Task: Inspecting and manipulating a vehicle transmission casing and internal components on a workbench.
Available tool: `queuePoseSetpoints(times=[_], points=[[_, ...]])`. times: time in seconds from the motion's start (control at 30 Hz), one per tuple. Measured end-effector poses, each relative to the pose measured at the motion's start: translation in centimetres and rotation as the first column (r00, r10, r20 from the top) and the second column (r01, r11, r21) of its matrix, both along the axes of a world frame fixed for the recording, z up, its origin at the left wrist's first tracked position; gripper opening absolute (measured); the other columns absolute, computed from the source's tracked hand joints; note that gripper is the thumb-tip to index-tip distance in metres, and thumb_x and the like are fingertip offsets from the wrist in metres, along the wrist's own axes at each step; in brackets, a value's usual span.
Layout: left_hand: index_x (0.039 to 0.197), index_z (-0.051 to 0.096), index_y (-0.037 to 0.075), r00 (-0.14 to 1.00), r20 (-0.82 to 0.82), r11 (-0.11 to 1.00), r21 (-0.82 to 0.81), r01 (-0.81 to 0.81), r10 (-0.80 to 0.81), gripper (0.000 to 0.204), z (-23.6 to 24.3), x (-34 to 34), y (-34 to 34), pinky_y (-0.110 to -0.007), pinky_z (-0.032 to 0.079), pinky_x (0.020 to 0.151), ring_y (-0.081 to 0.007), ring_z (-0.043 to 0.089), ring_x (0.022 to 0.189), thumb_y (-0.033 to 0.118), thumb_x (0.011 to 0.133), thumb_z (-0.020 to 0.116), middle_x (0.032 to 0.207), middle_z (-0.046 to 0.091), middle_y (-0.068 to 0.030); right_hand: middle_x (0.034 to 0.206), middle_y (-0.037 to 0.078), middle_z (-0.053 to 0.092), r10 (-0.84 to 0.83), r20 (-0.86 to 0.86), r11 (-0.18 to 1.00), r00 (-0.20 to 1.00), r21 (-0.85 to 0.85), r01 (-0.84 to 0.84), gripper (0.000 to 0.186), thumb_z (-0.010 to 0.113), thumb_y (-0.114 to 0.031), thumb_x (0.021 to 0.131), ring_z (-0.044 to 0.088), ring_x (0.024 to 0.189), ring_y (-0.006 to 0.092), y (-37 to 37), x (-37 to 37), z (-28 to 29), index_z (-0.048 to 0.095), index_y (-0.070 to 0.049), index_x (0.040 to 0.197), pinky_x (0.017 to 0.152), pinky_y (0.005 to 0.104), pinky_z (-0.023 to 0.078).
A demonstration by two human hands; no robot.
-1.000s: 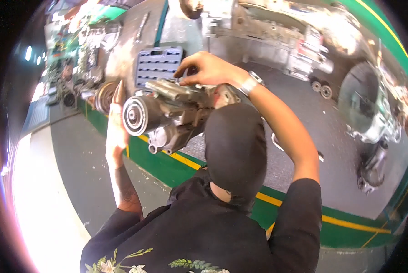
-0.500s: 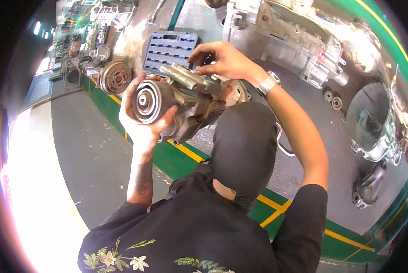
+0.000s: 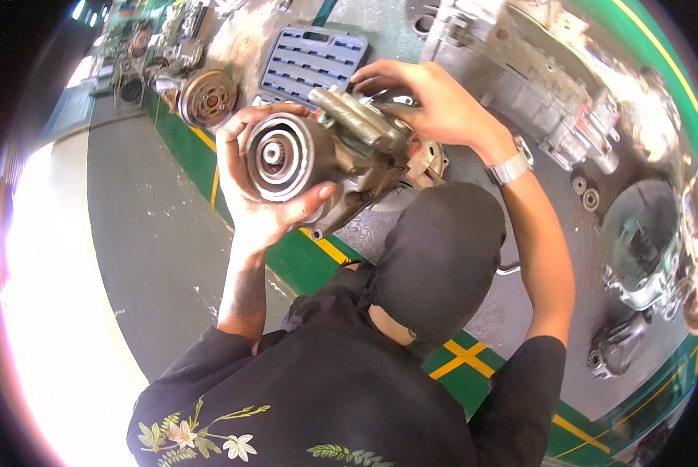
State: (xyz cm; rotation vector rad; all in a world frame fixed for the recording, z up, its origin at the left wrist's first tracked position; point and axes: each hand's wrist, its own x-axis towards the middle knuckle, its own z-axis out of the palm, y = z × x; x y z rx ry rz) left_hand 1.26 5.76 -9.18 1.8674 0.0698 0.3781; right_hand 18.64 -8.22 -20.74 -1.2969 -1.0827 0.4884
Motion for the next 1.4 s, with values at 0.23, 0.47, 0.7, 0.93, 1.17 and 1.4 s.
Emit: queuePoseSetpoints(times=[0.23,0.47,0.7,0.93,1.17,1.4], points=[[0.113,0.050,0.007,0.984,0.089,0.963,0.234,0.131,-0.156,0.066,-0.4,-0.2,2.1,-0.039,0.049,0.095,-0.0307,0.056,0.117,0.014,0.062,0.092,0.127,0.052,-0.0247,0.093,0.018,0.067,0.002,0.217,0.990,0.976,-0.138,0.029,0.040,0.071,0.004,0.071,0.069,0.085,0.0274,0.2,0.3,2.3,0.058,0.001,0.109,0.072,0.0354,0.053],[0.117,0.043,0.008,0.993,0.078,0.993,0.083,0.084,-0.091,0.076,-1.1,-0.3,1.7,-0.035,0.050,0.094,-0.0248,0.055,0.117,0.009,0.060,0.092,0.125,0.052,-0.0219,0.087,0.018,0.065,0.052,0.387,0.941,0.921,-0.329,0.085,0.037,0.065,0.007,0.072,0.065,0.075,0.0323,0.4,0.7,4.2,0.058,0.000,0.108,0.067,0.0378,0.050],[0.126,0.036,0.007,0.993,0.071,0.981,0.174,0.084,-0.098,0.087,-1.1,-0.3,2.9,-0.039,0.049,0.096,-0.0306,0.057,0.115,0.011,0.059,0.093,0.126,0.053,-0.0253,0.077,0.016,0.067,-0.081,0.246,0.944,0.966,-0.294,0.154,0.015,0.065,-0.003,0.083,0.067,0.067,0.0222,0.2,1.1,0.5,0.062,0.002,0.097,0.065,0.0317,0.051],[0.130,0.047,0.000,0.999,-0.011,0.985,0.162,0.054,-0.053,0.084,-0.2,0.3,2.1,-0.036,0.049,0.094,-0.0242,0.062,0.107,0.004,0.056,0.086,0.116,0.063,-0.0177,0.087,0.012,0.072,-0.465,-0.076,0.784,0.882,-0.498,0.370,0.018,0.059,-0.007,0.092,0.070,0.077,0.0159,-7.1,-1.6,-1.9,0.065,0.003,0.106,0.071,0.0287,0.054],[0.129,0.039,0.006,0.999,0.051,0.992,0.128,0.000,-0.006,0.087,0.3,-0.2,1.1,-0.042,0.047,0.097,-0.0282,0.059,0.110,-0.001,0.056,0.084,0.116,0.059,-0.0203,0.095,0.010,0.070,-0.667,-0.333,0.739,0.667,-0.184,0.648,0.017,0.059,-0.005,0.092,0.066,0.084,0.0132,-10.1,-8.5,7.3,0.065,0.002,0.107,0.076,0.0265,0.054],[0.147,0.009,0.003,0.996,-0.085,0.922,0.380,0.070,-0.041,0.134,-0.5,-1.7,2.3,-0.046,0.036,0.110,-0.0346,0.041,0.131,0.030,0.050,0.097,0.145,0.036,-0.0236,0.120,0.030,0.053,-0.513,0.311,0.771,0.800,-0.243,0.589,0.057,0.063,-0.002,0.070,0.051,0.116,0.0411,-1.8,-11.4,7.7,0.046,0.016,0.121,0.101,0.0453,0.041]])
